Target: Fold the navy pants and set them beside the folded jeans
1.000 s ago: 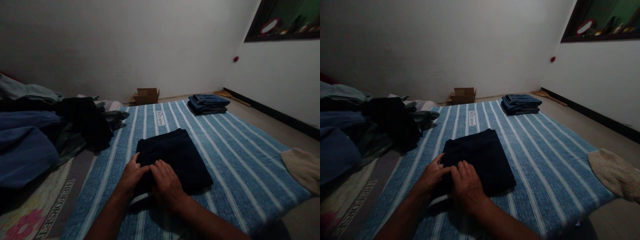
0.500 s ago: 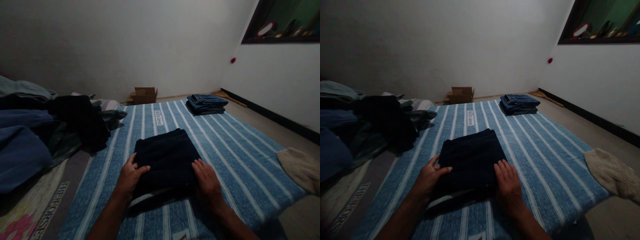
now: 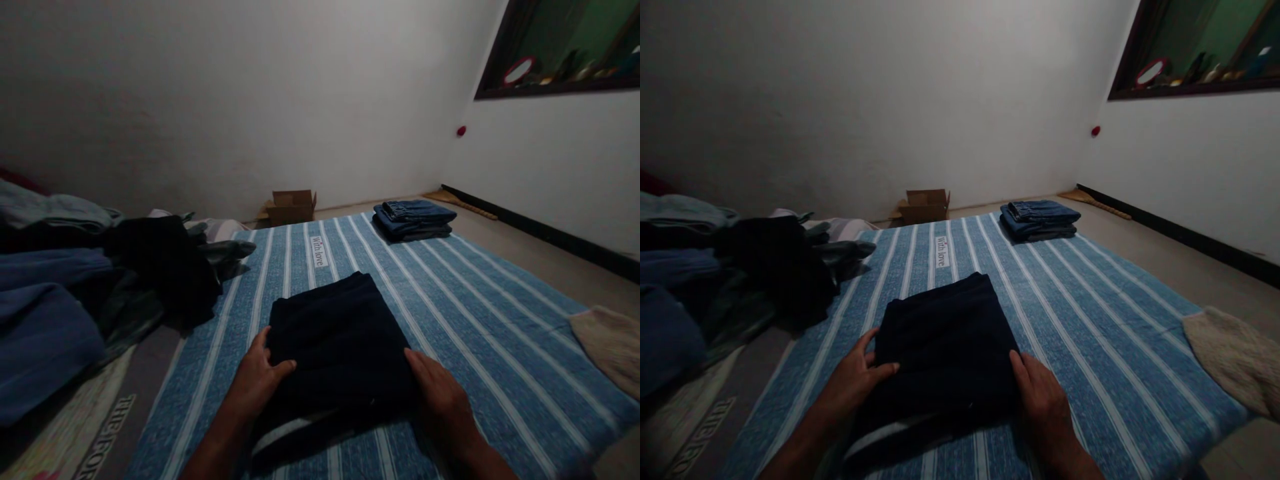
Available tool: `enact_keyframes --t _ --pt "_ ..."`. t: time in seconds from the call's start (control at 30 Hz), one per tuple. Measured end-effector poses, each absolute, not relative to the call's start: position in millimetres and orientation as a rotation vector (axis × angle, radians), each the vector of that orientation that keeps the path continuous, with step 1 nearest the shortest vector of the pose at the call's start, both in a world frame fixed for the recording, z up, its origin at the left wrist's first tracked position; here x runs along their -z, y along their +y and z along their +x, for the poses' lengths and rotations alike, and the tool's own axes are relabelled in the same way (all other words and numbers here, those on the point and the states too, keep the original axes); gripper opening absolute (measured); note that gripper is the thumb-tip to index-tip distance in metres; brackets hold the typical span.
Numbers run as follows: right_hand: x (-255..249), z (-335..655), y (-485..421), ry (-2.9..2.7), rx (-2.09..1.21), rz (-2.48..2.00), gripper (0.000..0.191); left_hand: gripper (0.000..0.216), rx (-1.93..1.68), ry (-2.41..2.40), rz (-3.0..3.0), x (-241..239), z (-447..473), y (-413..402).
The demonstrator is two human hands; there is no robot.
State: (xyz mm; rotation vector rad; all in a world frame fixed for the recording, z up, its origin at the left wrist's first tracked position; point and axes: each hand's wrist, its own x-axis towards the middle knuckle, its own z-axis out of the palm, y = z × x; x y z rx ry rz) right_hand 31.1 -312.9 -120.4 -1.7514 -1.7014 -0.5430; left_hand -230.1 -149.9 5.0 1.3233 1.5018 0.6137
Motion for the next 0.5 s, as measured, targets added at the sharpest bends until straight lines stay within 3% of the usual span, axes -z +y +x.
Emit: enact_keyframes --t 0.23,0.33,0.43,0.5 --pt "126 36 -311 -1.763 0.619 -1.689 0.047 0.039 -0.728 1.513 2.044 -65 -191 -144" --pt "130 30 -310 -1.701 0.586 -1.724 0.048 0.015 -0.411 1.332 2.306 -85 -127 -118" --pt "133 27 -309 -1.668 0.611 -1.719 0.051 0.006 -0.111 1.331 2.384 -77 -60 -79" --pt "135 26 -307 -1.654 0.634 -1.720 0.054 0.015 -0.026 1.341 2.352 -60 -27 -55"
